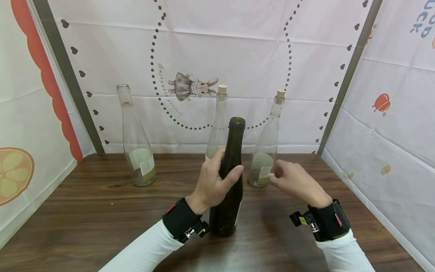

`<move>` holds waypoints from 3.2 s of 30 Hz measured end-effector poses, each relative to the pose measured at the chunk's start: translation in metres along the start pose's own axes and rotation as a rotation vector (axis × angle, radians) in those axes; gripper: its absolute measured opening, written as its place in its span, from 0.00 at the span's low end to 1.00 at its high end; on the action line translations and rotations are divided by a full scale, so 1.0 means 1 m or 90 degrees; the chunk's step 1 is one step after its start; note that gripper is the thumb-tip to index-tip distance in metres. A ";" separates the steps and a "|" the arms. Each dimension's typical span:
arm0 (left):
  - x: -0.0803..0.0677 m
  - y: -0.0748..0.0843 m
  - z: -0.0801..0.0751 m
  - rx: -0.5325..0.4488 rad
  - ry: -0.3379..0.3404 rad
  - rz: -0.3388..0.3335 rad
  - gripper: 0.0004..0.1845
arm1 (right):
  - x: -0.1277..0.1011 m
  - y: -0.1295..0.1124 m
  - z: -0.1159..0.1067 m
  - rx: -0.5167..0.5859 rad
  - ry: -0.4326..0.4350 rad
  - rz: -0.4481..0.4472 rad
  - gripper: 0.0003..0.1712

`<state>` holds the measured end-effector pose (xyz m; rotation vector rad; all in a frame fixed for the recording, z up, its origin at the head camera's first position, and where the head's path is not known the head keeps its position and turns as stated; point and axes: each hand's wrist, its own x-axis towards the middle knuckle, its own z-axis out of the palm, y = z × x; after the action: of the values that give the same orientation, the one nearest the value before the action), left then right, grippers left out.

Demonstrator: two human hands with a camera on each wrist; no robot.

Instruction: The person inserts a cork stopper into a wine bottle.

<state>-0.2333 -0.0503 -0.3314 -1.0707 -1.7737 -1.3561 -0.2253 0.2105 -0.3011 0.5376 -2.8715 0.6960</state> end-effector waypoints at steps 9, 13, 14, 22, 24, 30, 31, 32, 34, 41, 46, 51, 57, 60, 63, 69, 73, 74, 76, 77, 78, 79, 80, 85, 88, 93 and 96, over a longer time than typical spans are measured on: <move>0.000 0.000 0.001 -0.017 -0.006 -0.008 0.26 | 0.001 -0.035 -0.011 0.112 0.168 -0.075 0.11; -0.001 0.000 0.001 -0.021 -0.013 -0.014 0.26 | 0.002 -0.048 -0.013 0.156 0.207 -0.093 0.15; -0.001 0.000 0.001 -0.021 -0.014 -0.015 0.26 | 0.003 -0.051 -0.014 0.166 0.216 -0.100 0.15; -0.001 -0.001 0.001 -0.011 -0.004 -0.002 0.28 | 0.006 -0.073 -0.019 0.199 0.307 -0.197 0.13; -0.001 -0.001 0.001 -0.009 -0.002 -0.001 0.28 | 0.006 -0.076 -0.019 0.210 0.320 -0.213 0.12; -0.002 -0.001 0.001 -0.020 -0.008 -0.009 0.27 | 0.010 -0.083 -0.024 0.243 0.351 -0.270 0.15; -0.002 -0.001 0.001 -0.021 -0.008 -0.008 0.27 | 0.011 -0.085 -0.026 0.249 0.358 -0.282 0.15; -0.002 -0.001 0.001 -0.022 -0.008 -0.008 0.27 | 0.013 -0.087 -0.028 0.254 0.365 -0.296 0.16; -0.002 -0.001 0.000 -0.023 -0.007 -0.006 0.28 | 0.017 -0.093 -0.034 0.264 0.377 -0.319 0.16; -0.002 -0.001 -0.001 -0.025 -0.006 -0.007 0.27 | 0.025 -0.113 -0.057 0.272 0.395 -0.365 0.16; -0.001 -0.001 0.000 -0.021 0.001 -0.004 0.27 | 0.028 -0.122 -0.066 0.287 0.389 -0.392 0.15; -0.002 -0.001 0.001 -0.025 -0.004 -0.006 0.27 | 0.028 -0.126 -0.068 0.309 0.384 -0.400 0.15; -0.002 -0.002 0.003 -0.024 -0.004 -0.011 0.30 | 0.027 -0.131 -0.067 0.286 0.393 -0.395 0.14; -0.002 -0.002 0.003 -0.017 0.000 -0.008 0.32 | 0.028 -0.134 -0.067 0.277 0.390 -0.394 0.14; -0.002 -0.002 0.002 -0.010 0.001 -0.004 0.34 | 0.028 -0.135 -0.066 0.268 0.378 -0.401 0.13; -0.002 -0.002 0.002 -0.013 -0.001 -0.007 0.35 | 0.028 -0.136 -0.065 0.250 0.359 -0.400 0.13; -0.002 -0.002 0.002 -0.019 -0.003 -0.008 0.34 | 0.027 -0.135 -0.064 0.243 0.346 -0.409 0.13; -0.002 -0.002 0.002 -0.020 -0.003 -0.008 0.34 | 0.027 -0.135 -0.064 0.242 0.344 -0.410 0.13; -0.002 -0.002 0.002 -0.023 -0.004 -0.007 0.34 | 0.026 -0.136 -0.063 0.237 0.341 -0.411 0.13; -0.002 -0.002 0.002 -0.023 -0.004 -0.007 0.34 | 0.026 -0.136 -0.063 0.235 0.340 -0.412 0.13; -0.002 -0.002 0.002 -0.024 -0.004 -0.007 0.34 | 0.026 -0.136 -0.063 0.233 0.340 -0.412 0.13; -0.002 -0.002 0.002 -0.024 -0.004 -0.006 0.34 | 0.026 -0.136 -0.062 0.231 0.341 -0.413 0.13; -0.002 -0.002 0.002 -0.025 -0.004 -0.006 0.34 | 0.026 -0.136 -0.062 0.231 0.341 -0.413 0.13; -0.002 -0.002 0.002 -0.023 -0.005 -0.004 0.34 | 0.027 -0.135 -0.058 0.259 0.336 -0.407 0.13; -0.002 -0.002 0.001 -0.024 -0.005 -0.005 0.34 | 0.029 -0.135 -0.055 0.351 0.308 -0.366 0.13; -0.003 -0.003 0.001 -0.021 0.000 -0.005 0.31 | 0.039 -0.135 -0.049 0.599 0.181 -0.311 0.28; -0.004 -0.004 0.002 -0.018 0.004 0.002 0.30 | 0.045 -0.139 -0.042 0.696 0.088 -0.304 0.36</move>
<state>-0.2350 -0.0500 -0.3367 -1.0837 -1.7522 -1.3850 -0.2130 0.1012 -0.1961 1.1439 -1.8648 2.0279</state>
